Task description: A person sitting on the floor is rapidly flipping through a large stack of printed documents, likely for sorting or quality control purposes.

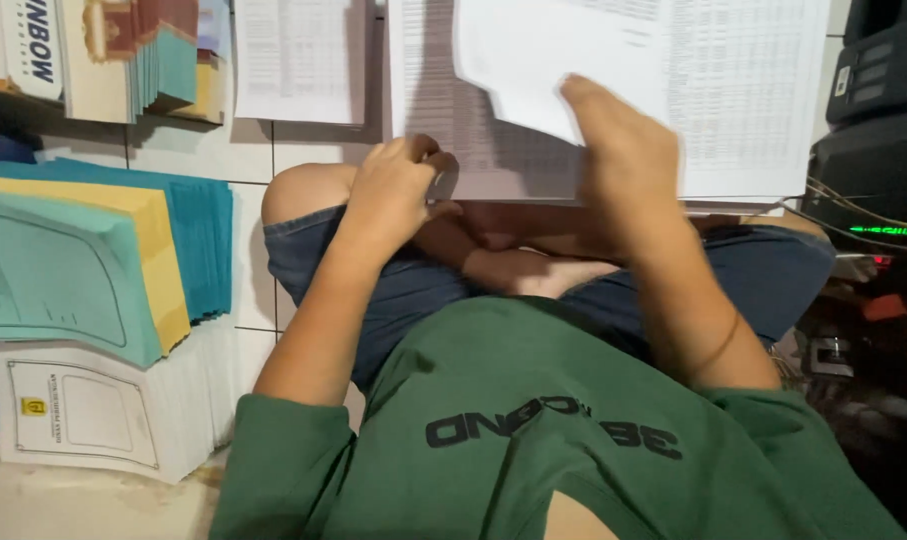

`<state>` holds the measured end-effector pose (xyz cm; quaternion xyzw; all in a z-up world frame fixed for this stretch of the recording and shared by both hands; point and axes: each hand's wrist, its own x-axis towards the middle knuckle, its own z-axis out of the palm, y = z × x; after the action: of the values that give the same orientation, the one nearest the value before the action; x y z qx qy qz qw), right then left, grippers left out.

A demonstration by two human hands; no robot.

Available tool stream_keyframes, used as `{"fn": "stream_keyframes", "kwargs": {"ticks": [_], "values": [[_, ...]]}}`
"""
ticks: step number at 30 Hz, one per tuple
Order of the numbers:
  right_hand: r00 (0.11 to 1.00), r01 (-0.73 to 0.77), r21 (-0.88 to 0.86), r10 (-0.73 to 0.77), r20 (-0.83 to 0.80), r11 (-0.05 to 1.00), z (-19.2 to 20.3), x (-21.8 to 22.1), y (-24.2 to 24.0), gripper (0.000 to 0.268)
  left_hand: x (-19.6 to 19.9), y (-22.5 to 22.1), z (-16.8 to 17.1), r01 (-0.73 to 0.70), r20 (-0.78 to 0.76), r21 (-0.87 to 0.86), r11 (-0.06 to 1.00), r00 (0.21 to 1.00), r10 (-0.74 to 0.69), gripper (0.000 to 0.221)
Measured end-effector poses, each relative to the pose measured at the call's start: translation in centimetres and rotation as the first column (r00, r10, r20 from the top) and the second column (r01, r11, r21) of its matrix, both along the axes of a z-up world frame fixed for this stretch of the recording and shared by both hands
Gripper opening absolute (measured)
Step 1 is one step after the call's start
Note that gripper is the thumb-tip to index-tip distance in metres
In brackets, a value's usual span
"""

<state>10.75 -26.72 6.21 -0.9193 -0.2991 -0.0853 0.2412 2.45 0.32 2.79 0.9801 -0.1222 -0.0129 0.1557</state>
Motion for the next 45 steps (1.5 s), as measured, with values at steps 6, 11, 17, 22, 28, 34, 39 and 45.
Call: {"fn": "stream_keyframes", "kwargs": {"ticks": [6,11,17,22,28,34,39,45], "values": [[0.982,-0.098,-0.175,0.123,0.140,0.980,-2.6,-2.5,7.5,0.030,-0.8,1.6,-3.4,0.015,0.138,0.030,0.999,0.990,-0.019,0.025],[0.961,-0.179,-0.185,0.212,0.178,0.966,-6.4,-3.5,7.2,0.031,-1.4,1.8,-4.8,0.028,0.258,0.065,0.998,0.965,-0.044,0.010],[0.974,-0.213,-0.134,0.221,0.043,0.968,-1.0,-3.2,6.7,0.034,-2.2,1.4,-5.8,-0.003,0.346,-0.006,1.000,0.938,0.005,0.012],[0.977,-0.210,-0.135,0.214,0.018,0.968,-1.8,-3.4,7.4,0.033,-1.6,2.0,-4.5,0.016,0.244,-0.072,0.997,0.970,0.002,0.012],[0.976,-0.216,-0.147,0.216,-0.013,0.965,-2.2,-3.6,7.4,0.032,-1.1,2.9,-2.6,0.011,0.042,-0.136,0.991,0.999,-0.006,0.026],[0.974,-0.205,-0.176,0.218,0.055,0.963,-3.9,-3.5,7.5,0.030,-0.7,3.4,-2.2,0.059,-0.004,-0.067,0.996,0.998,-0.059,0.021],[0.969,-0.205,-0.175,0.225,0.099,0.963,-5.2,-3.5,7.3,0.029,-0.6,3.7,-2.8,0.084,0.011,-0.055,0.995,0.996,-0.084,0.018],[0.970,-0.208,-0.147,0.224,0.096,0.967,-5.1,-3.5,7.3,0.030,-0.8,4.0,-3.0,0.088,-0.009,-0.024,0.996,0.996,-0.088,0.013]]}}
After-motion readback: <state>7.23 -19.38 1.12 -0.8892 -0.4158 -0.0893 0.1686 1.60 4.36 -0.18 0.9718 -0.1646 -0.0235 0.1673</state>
